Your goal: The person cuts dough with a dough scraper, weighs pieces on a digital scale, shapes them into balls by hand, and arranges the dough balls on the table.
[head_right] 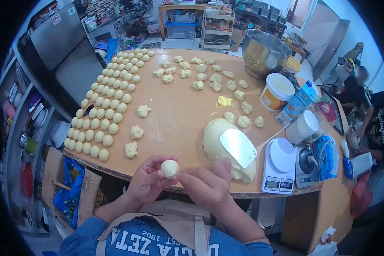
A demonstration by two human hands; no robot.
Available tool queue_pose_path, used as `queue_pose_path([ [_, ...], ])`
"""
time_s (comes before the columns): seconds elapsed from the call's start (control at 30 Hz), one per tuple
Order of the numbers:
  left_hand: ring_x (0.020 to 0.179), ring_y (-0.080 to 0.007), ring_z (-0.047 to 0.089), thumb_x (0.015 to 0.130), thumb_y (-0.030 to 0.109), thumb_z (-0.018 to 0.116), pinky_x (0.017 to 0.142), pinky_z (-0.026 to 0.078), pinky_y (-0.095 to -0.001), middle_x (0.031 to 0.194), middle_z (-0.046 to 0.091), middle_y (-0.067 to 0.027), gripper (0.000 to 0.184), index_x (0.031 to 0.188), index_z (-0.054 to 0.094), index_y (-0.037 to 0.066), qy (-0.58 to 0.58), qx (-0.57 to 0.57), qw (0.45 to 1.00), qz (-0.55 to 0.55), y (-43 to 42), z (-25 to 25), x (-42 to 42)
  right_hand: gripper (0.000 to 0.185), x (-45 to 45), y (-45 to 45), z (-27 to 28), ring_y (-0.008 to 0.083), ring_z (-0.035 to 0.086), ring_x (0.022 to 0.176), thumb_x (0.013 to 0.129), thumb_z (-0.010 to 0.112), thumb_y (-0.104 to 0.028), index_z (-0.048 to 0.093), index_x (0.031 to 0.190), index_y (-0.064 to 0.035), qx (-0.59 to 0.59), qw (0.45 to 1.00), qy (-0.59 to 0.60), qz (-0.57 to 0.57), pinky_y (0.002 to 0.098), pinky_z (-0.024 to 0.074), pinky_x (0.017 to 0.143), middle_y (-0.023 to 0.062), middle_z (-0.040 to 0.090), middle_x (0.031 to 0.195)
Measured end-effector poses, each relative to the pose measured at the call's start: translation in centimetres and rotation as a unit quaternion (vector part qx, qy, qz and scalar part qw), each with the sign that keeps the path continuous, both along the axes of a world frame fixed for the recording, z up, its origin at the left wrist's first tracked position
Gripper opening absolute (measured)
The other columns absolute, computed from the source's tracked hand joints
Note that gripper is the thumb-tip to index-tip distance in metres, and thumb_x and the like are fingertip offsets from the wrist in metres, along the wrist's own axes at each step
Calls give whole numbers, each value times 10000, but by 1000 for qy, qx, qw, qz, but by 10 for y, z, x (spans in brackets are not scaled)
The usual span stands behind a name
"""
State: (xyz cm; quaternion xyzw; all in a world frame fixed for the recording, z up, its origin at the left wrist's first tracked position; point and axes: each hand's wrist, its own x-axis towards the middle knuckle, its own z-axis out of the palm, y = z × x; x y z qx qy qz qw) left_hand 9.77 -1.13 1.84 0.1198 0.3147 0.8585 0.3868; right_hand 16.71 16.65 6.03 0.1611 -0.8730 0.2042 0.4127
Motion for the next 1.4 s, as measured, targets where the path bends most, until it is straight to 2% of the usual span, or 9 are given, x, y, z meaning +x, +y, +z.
queue_pose_path([
  [0.07,1131,-224,576,888,47,616,935,534,-389,1337,499,-140,401,1270,494,37,26,21,999,-16,-4,-2,-3,232,-4,-6,6,132,431,616,634,707,-112,728,857,-173,-73,997,-24,-2,297,310,621,-75,689,836],
  [0.17,1146,-223,565,873,20,625,954,521,-387,1360,479,-146,424,1276,494,36,50,23,998,-21,-8,-6,-6,252,-3,-1,6,137,434,620,640,720,-82,732,869,-185,-40,995,-80,42,295,309,618,-77,678,798],
  [0.57,1215,-234,522,859,-12,631,1034,440,-359,1400,444,-167,492,1317,451,-1,119,12,992,50,-4,-3,-11,276,-17,-10,-1,121,472,626,650,723,-92,733,912,-176,-13,1000,0,-5,297,314,633,-65,694,827],
  [0.67,1234,-240,507,872,2,622,1051,420,-370,1407,438,-176,492,1330,444,0,118,54,991,45,-5,-8,-14,262,-21,-11,5,115,469,626,627,727,-111,730,879,-183,-115,992,-46,13,303,312,635,-69,691,826],
  [0.8,1218,-252,522,910,72,599,1052,414,-372,1369,479,-179,463,1337,436,1,233,33,971,35,-6,-10,-21,214,-21,-1,5,107,482,640,656,705,-149,723,866,-183,-29,997,-52,57,294,317,628,-70,686,836],
  [0.9,1180,-246,554,927,116,585,999,469,-368,1306,531,-159,447,1335,439,8,30,21,999,12,1,7,-16,205,-19,0,12,99,489,648,699,676,-165,719,899,-173,35,998,-13,51,281,322,623,-68,689,858],
  [1.0,1155,-229,568,924,116,589,932,522,-360,1249,561,-126,438,1326,447,13,-146,93,973,-151,-9,-12,-28,254,-24,1,11,87,483,646,708,655,-166,717,954,-162,75,996,-1,39,268,322,618,-65,697,884],
  [1.2,1108,-223,590,921,88,586,898,547,-369,1204,577,-109,405,1303,465,24,39,-36,997,51,-4,3,-8,316,-22,-8,8,84,455,625,673,659,-175,721,982,-149,95,995,30,9,266,308,609,-62,705,922],
  [1.4,1127,-221,576,897,77,616,912,543,-377,1251,558,-137,383,1261,507,33,36,43,998,42,-9,7,-6,264,-13,-11,8,98,424,619,651,687,-140,725,911,-157,32,998,49,-3,282,294,617,-77,698,880],
])
